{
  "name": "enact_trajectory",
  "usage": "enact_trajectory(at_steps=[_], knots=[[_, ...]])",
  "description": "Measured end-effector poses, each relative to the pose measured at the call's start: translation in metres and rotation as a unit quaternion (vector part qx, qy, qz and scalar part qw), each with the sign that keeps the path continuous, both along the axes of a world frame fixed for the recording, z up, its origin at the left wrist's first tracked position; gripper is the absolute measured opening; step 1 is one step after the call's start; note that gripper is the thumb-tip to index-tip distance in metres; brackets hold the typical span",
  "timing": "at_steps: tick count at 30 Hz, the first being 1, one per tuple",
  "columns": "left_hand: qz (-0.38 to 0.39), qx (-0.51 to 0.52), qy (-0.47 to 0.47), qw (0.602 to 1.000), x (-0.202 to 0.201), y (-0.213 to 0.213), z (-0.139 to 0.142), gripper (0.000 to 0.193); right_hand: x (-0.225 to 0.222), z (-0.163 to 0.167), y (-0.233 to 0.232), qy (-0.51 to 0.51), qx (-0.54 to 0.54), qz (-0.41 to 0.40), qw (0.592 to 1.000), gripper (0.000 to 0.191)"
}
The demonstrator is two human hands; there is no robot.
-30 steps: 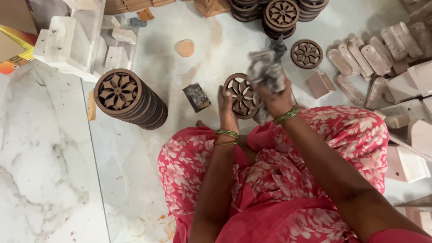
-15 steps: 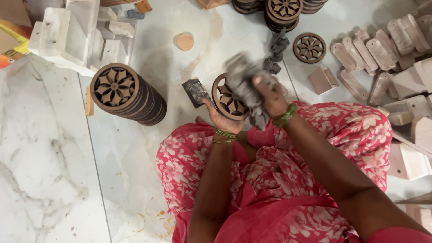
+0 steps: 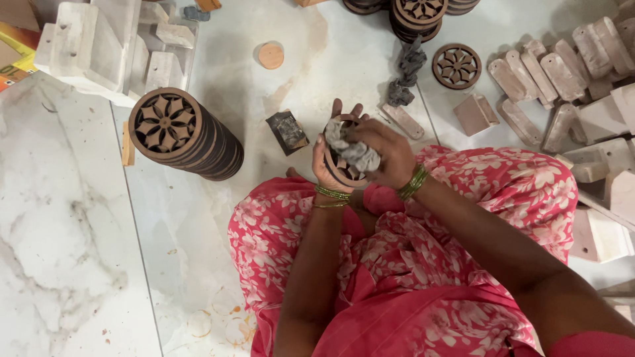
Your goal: The person sits on the floor and wipes decorative wooden medallions one at a time with a gray cloth, rubbing both faces of each piece, then stacks the wiped medallions on the floor beside them.
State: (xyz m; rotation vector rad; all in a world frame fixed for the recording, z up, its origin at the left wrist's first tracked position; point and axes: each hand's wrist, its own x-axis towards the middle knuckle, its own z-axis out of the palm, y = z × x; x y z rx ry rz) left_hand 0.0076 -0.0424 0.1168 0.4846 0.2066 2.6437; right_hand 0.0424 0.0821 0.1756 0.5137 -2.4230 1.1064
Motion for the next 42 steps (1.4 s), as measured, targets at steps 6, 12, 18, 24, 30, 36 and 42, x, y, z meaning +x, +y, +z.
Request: enact_trajectory(at_steps=[6, 12, 18, 24, 30, 36, 42], knots=[[0.022, -0.054, -0.08, 0.995, 0.009, 0.007, -0.006, 0.074, 0.003, -0.004, 0.001, 0.003, -0.065, -0.163, 0.985, 0.044], [0.033, -0.032, -0.133, 0.99, -0.002, -0.002, -0.012, 0.074, 0.006, -0.008, 0.002, 0.058, -0.086, -0.002, 0.995, 0.043], [0.052, -0.052, -0.038, 0.997, 0.009, 0.001, 0.002, 0.081, 0.008, -0.009, 0.004, -0.032, -0.019, -0.18, 0.983, 0.041], [0.047, 0.015, -0.037, 0.998, 0.0, 0.003, -0.006, 0.077, 0.011, -0.009, 0.007, 0.015, -0.053, -0.043, 0.998, 0.044], [0.039, -0.056, -0.04, 0.997, 0.007, -0.002, 0.0, 0.077, 0.012, -0.006, 0.008, -0.039, 0.026, -0.174, 0.984, 0.05], [-0.217, 0.332, 0.091, 0.914, 0.006, -0.001, 0.011, 0.065, 0.011, -0.005, 0.004, 0.077, 0.054, -0.099, 0.991, 0.047], [-0.012, -0.069, -0.091, 0.993, 0.007, 0.004, -0.014, 0.087, 0.013, -0.005, -0.003, 0.046, 0.054, -0.14, 0.988, 0.053]])
